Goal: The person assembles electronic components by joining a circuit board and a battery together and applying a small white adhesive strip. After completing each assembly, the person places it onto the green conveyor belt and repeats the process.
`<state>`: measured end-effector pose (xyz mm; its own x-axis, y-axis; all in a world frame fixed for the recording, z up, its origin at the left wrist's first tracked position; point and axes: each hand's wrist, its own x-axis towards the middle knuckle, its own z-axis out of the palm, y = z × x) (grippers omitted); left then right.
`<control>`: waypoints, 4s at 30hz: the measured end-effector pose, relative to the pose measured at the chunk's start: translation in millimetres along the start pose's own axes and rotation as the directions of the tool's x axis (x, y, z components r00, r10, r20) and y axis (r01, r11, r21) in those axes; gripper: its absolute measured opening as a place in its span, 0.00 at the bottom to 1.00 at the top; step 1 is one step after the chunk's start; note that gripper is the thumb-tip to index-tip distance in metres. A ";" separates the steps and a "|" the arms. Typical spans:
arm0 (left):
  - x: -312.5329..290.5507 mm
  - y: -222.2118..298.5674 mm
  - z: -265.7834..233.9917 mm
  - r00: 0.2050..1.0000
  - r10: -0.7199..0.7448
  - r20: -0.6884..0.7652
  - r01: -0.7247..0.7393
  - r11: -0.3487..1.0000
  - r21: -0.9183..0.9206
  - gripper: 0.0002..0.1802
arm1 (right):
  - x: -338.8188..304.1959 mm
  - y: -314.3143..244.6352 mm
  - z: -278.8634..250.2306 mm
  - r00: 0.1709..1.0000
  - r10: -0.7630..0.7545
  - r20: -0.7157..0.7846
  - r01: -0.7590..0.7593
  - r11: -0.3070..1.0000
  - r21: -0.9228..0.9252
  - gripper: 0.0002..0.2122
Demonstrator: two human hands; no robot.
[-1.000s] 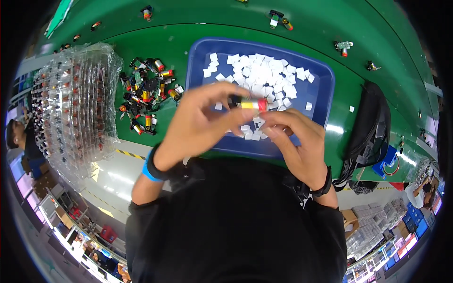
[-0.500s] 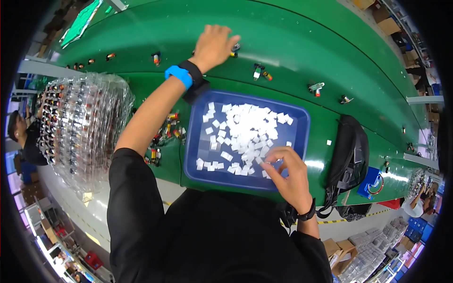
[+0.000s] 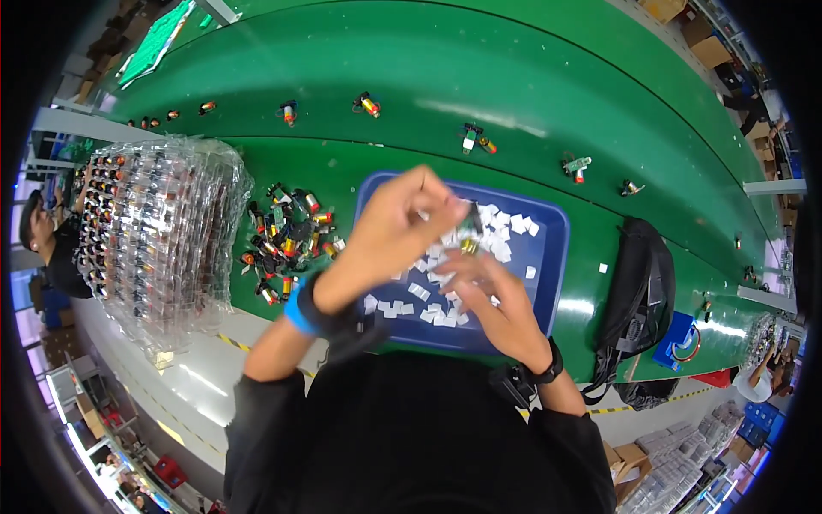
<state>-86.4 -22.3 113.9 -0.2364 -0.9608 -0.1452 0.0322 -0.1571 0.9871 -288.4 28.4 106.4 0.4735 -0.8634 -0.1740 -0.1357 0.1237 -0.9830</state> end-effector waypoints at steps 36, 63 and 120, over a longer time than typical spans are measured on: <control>-88.3 -37.6 3.4 0.965 -0.240 0.102 0.247 0.966 -0.074 0.27 | -7.0 4.8 8.8 0.974 0.199 -0.106 -0.164 0.948 0.273 0.16; -94.8 -39.7 15.9 0.988 -0.147 -0.049 0.136 0.975 -0.176 0.07 | 1.3 11.1 -9.6 0.976 -0.188 -0.110 0.081 0.780 -0.620 0.10; -91.6 -36.7 13.8 0.983 -0.179 0.047 0.183 0.900 -0.396 0.20 | -14.9 -23.1 5.2 0.835 -0.551 0.004 0.403 0.606 -0.686 0.16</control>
<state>-79.3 74.7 91.9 -0.2837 -0.9053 -0.3163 0.3700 -0.4076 0.8348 -287.8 40.9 131.4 0.4739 -0.7867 0.3956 -0.4881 -0.6086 -0.6256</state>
